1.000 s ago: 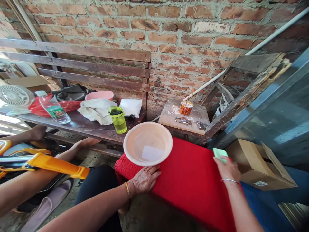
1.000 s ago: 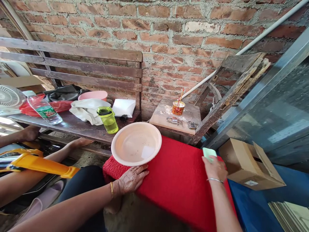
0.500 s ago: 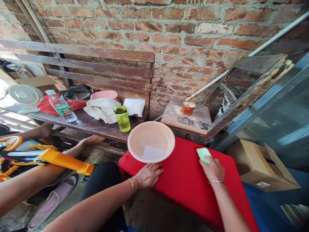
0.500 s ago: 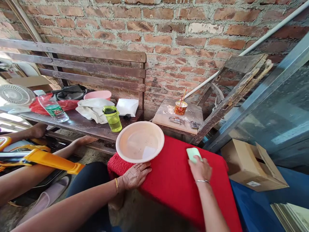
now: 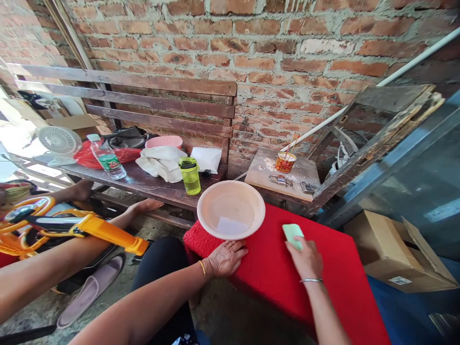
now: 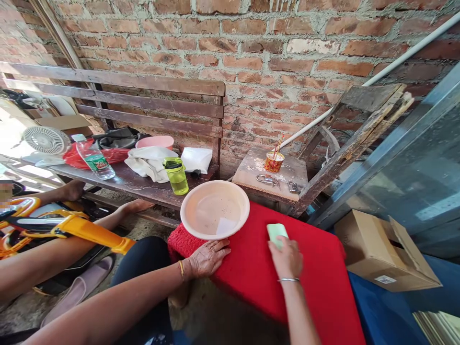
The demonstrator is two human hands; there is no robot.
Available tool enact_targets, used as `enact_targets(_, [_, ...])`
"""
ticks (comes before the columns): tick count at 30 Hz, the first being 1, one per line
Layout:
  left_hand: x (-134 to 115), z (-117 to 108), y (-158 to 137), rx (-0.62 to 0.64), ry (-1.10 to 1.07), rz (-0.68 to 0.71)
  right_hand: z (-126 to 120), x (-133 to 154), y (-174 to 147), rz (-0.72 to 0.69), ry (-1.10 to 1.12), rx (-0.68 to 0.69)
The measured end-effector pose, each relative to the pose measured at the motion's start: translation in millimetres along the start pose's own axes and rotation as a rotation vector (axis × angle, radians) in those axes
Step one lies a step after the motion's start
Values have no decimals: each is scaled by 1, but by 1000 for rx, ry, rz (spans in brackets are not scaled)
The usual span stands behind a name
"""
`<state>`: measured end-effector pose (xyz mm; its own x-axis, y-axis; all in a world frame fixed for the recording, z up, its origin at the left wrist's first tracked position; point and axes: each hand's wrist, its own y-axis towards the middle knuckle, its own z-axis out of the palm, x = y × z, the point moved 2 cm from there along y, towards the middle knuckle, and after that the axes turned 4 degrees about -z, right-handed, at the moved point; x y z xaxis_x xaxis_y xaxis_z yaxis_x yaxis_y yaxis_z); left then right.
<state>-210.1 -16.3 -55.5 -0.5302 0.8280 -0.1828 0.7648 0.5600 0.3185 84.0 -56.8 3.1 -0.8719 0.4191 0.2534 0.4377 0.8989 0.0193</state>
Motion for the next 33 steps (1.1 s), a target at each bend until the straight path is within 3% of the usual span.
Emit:
enact_targets(3, [0,-1,0,-1,4,4,19,69,-15,-223,-22,26])
enact_targets(6, [0,-3,-1,-4,5,6,20,74,-18,-260,-89,14])
enact_targets(9, [0,-5,0,6,-1,1,8,23,-11,-140,-134,30])
enact_targets(16, [-2,-5,2,27,-7,-12,-36,-157,-8,374,-150,19])
enact_targets(19, [-3,-6,2,26,-20,-20,-47,-187,-14,542,-215,-61])
enact_targets(22, [-4,-7,3,36,-18,-25,-39,-155,-19,430,-149,-136])
enact_targets(26, [-4,-8,4,48,-6,-27,-4,-37,-35,41,69,-25])
enact_targets(29, [-4,-11,4,46,-25,-27,14,45,-55,-268,89,34])
enact_targets(31, [-4,-12,3,45,-36,-25,16,67,-62,-349,44,45])
enact_targets(33, [-3,-13,3,49,-44,-27,11,54,-61,-317,-4,40])
